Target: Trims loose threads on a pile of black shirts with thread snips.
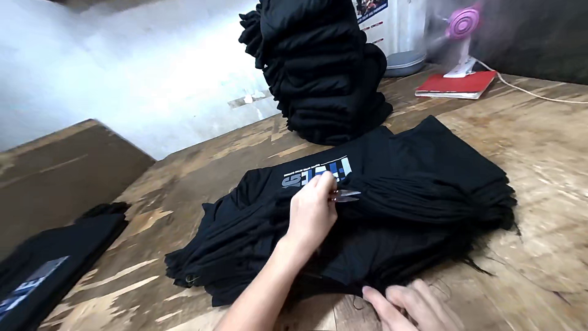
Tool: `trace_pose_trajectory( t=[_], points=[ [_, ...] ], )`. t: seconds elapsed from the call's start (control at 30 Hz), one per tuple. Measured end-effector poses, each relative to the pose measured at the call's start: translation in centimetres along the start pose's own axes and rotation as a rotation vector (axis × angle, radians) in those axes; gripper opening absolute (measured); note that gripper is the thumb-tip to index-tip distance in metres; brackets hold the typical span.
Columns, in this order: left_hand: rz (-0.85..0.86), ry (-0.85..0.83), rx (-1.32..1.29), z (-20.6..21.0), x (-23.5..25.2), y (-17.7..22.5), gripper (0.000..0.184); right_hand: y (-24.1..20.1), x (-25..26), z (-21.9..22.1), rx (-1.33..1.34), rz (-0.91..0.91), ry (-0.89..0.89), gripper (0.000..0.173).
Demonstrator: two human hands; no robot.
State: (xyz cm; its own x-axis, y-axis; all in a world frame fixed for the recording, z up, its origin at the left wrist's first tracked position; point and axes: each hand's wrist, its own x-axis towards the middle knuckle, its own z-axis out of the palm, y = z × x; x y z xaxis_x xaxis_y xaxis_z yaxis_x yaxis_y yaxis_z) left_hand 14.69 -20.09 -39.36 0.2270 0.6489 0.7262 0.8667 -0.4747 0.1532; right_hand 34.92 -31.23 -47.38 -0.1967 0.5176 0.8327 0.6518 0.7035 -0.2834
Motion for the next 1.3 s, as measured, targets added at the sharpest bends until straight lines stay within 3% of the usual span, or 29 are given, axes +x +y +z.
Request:
trace_pose_trajectory(
  t=[0.1, 0.23, 0.4, 0.53, 0.6, 0.7, 0.77, 0.83, 0.9, 0.93, 1.0, 1.03, 1.17, 1.3],
  points=[
    [0.104, -0.116, -0.114, 0.8, 0.6, -1.6, 0.019, 0.8, -0.4, -1.0, 0.033, -0.044, -0.001, 0.011],
    [0.23, -0.218, -0.239, -1.7, -1.2, -0.7, 0.024, 1.3, -0.5, -1.1, 0.046, -0.06, 0.034, 0.008],
    [0.383, -0.133, -0.25, -5.5, -5.7, 0.9, 0.02, 1.1, -0.5, -0.6, 0.081, -0.062, 0.083, 0.006],
    [0.478, -0.085, -0.102, -5.0, -7.4, 1.9, 0.026, 0.8, -0.5, 0.0, 0.132, -0.057, 0.113, 0.006],
    [0.444, -0.086, -0.098, -4.7, -7.4, 2.1, 0.023, 0.7, -0.5, -0.2, 0.171, -0.038, 0.072, 0.007],
    [0.262, -0.238, -0.165, -4.4, -6.5, 1.6, 0.02, 0.0, 0.0, -1.2, 0.134, 0.11, -0.09, 0.027],
    [0.185, -0.362, -0.28, -3.5, -5.7, 0.4, 0.033, -1.0, 0.9, -0.7, 0.039, 0.246, -0.122, 0.05],
    [0.191, -0.417, -0.452, -2.8, -4.6, -0.8, 0.029, -2.1, 2.1, 0.8, -0.048, 0.324, -0.078, 0.074],
    [0.258, -0.489, -0.584, -2.7, -3.3, -1.5, 0.025, -2.8, 3.3, 2.4, -0.152, 0.355, -0.059, 0.082],
    [0.279, -0.518, -0.64, -2.7, -2.8, -1.8, 0.023, -2.9, 3.7, 3.1, -0.207, 0.356, -0.046, 0.075],
    [0.261, -0.553, -0.708, -2.7, -2.2, -2.1, 0.023, -2.8, 4.0, 3.9, -0.271, 0.339, -0.013, 0.035],
    [0.225, -0.561, -0.717, -2.6, -2.0, -2.0, 0.021, -2.7, 3.9, 3.8, -0.246, 0.32, -0.007, 0.025],
    [-0.007, -0.461, -0.652, -1.3, -2.1, -0.2, 0.015, -1.4, 2.4, 2.2, -0.096, 0.225, 0.01, 0.018],
    [0.041, -0.341, -0.589, -2.6, -3.1, -0.6, 0.041, 0.1, 0.7, 0.5, 0.016, 0.132, 0.058, 0.015]
  ],
)
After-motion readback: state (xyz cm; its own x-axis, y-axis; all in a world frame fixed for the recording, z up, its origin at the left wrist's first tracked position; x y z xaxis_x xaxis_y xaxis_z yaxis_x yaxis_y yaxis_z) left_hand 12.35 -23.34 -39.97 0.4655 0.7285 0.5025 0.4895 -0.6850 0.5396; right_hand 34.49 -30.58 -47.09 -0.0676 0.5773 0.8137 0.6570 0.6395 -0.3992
